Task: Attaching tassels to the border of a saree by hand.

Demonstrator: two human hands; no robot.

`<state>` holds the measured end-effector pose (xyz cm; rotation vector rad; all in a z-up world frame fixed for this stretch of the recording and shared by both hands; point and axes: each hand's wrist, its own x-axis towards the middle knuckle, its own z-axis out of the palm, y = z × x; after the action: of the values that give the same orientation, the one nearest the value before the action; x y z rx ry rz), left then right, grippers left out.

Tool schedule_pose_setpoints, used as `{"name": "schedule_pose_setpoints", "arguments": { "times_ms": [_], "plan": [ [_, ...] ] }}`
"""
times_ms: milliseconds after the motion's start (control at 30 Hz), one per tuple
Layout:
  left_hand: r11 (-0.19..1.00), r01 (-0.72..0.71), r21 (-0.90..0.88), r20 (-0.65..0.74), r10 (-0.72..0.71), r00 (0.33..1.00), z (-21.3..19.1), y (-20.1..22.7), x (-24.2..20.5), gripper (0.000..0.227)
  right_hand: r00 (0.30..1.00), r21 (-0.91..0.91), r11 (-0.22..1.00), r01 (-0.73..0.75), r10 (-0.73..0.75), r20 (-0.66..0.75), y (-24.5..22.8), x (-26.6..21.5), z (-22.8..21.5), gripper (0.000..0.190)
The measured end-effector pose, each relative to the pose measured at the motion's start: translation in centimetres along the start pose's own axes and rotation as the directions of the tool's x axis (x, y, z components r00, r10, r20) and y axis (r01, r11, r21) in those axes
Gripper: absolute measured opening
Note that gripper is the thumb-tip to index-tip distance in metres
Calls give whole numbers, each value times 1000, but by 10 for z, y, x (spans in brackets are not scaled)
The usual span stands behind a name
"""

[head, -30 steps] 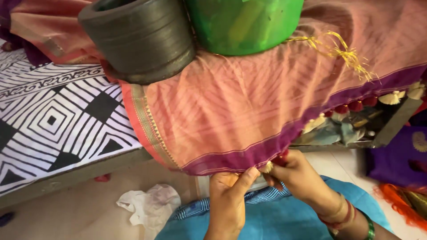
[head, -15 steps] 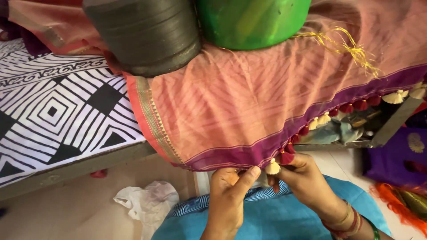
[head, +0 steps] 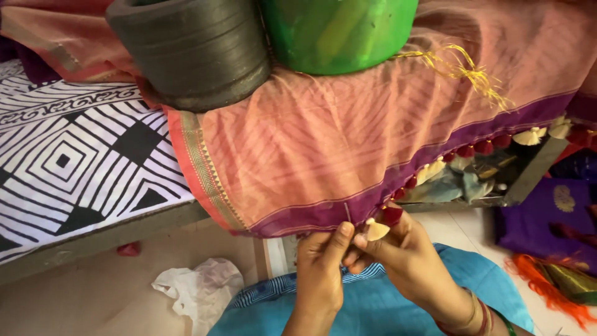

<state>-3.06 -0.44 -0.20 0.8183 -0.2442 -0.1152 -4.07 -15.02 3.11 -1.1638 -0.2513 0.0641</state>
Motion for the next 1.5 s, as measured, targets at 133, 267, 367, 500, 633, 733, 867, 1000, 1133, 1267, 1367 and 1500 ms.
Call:
{"name": "schedule_pose_setpoints", "arguments": {
  "times_ms": [133,267,367,500,633,733,867,1000,1133,1267,1367,1500],
  "plan": [
    [965,-180,191,-79,198,977,8,15,0,20,940,-508,817,274,-340,-40,-28,-16,15,18],
    [977,-93,192,-80,110,991,-1,6,-5,17,649,-885,104,453,-720,248,-67,-7,29,14],
    [973,-76,216,-93,98,991,4,7,-3,18,738,-775,203,598,-518,433,-77,4,34,24],
    [997,-33,-66,-183,20,983,-22,-10,8,23,655,-779,107,618,-618,436,-67,3,42,16],
    [977,131,-168,-272,-173,947,13,26,3,20,681,-765,221,605,-642,352,-44,2,45,17],
    [996,76,-48,-282,-87,956,1,5,5,28,691,-807,193,558,-648,322,-29,-1,36,14],
    [995,-41,88,-305,66,950,9,0,2,25,895,-503,811,298,-421,-148,-19,12,13,12],
    [1000,-3,-5,-323,1,947,36,30,0,17,983,148,977,154,-138,-118,-20,23,11,10],
    [1000,-4,-27,-347,-5,938,11,0,4,27,861,-371,821,434,-499,-97,-11,14,17,9],
    [997,-73,36,-293,81,953,23,8,0,27,984,167,985,41,-11,-180,-21,34,-4,9],
    [999,-32,-8,-284,28,959,39,28,0,23,990,237,966,102,-74,-121,-19,33,-2,6],
    [992,97,-80,-218,-113,969,28,11,5,26,968,107,969,222,-206,-143,-13,27,-5,7]
  ]
}}
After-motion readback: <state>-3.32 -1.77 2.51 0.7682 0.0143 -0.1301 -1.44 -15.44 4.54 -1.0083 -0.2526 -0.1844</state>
